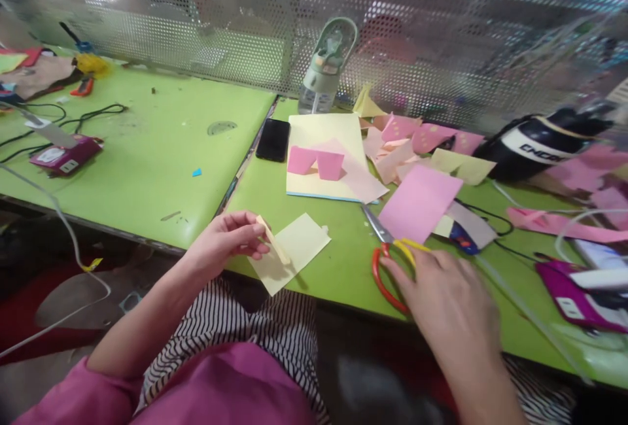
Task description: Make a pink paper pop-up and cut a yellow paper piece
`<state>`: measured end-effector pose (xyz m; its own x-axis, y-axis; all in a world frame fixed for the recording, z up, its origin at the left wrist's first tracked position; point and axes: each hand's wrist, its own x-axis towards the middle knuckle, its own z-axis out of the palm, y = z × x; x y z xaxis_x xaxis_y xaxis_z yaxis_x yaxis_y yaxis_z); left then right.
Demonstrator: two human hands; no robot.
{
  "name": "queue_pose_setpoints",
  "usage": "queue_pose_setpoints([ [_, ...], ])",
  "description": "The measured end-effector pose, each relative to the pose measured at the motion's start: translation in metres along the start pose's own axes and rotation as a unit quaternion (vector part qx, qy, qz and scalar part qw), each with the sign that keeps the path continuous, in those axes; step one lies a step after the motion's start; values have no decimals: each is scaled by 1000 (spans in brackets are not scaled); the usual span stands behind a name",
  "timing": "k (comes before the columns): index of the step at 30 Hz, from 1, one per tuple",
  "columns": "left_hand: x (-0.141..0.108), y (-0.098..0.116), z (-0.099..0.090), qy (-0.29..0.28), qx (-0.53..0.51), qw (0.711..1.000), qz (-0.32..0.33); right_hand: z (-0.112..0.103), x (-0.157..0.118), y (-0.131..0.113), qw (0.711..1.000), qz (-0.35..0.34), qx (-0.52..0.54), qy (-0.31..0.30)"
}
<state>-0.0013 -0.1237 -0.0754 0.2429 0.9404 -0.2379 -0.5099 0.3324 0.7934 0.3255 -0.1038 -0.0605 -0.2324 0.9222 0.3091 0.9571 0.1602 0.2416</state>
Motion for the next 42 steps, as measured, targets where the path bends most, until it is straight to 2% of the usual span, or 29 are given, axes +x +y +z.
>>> queue_pose_setpoints([
  [2,1,-1,4,2,9,1000,1,1,3,-7,999,-36,31,1],
  [3,2,-1,6,4,14,1000,3,1,5,-10,998,-38,46,-18],
  [6,4,-3,11,12,37,999,5,-6,6,-20,996,6,77,-44],
  [9,6,-5,15,12,67,998,2,-23,-2,-45,982,51,177,33],
  [10,7,-6,18,11,75,997,3,-28,-5,-57,965,43,258,32],
  [12,7,-8,23,6,85,996,4,-35,-9,-79,903,2,428,-44],
  [14,8,-9,28,4,91,996,4,-36,-9,-97,859,-2,508,-69],
  [16,8,-9,30,3,100,995,6,-34,-7,-105,837,16,542,-72],
  [20,7,-4,26,24,104,994,30,-30,-1,-101,820,28,564,-93],
  [22,7,-1,23,21,106,993,40,-29,1,-98,828,18,555,-72],
  [25,8,2,21,-16,129,991,27,-29,4,-99,848,5,530,-21],
  [28,11,3,22,-29,149,988,23,-30,9,-103,847,6,530,-17],
  [30,14,5,22,-24,150,988,26,-32,13,-104,828,19,558,-52],
  [33,18,9,20,-4,158,987,33,-32,21,-103,772,68,621,-120],
  [37,19,15,10,34,205,974,89,-23,33,-98,702,119,685,-152],
  [40,20,16,-2,77,285,943,153,-14,38,-94,676,126,706,-168],
  [42,20,16,-10,112,366,902,200,-9,38,-92,675,128,706,-171],
])
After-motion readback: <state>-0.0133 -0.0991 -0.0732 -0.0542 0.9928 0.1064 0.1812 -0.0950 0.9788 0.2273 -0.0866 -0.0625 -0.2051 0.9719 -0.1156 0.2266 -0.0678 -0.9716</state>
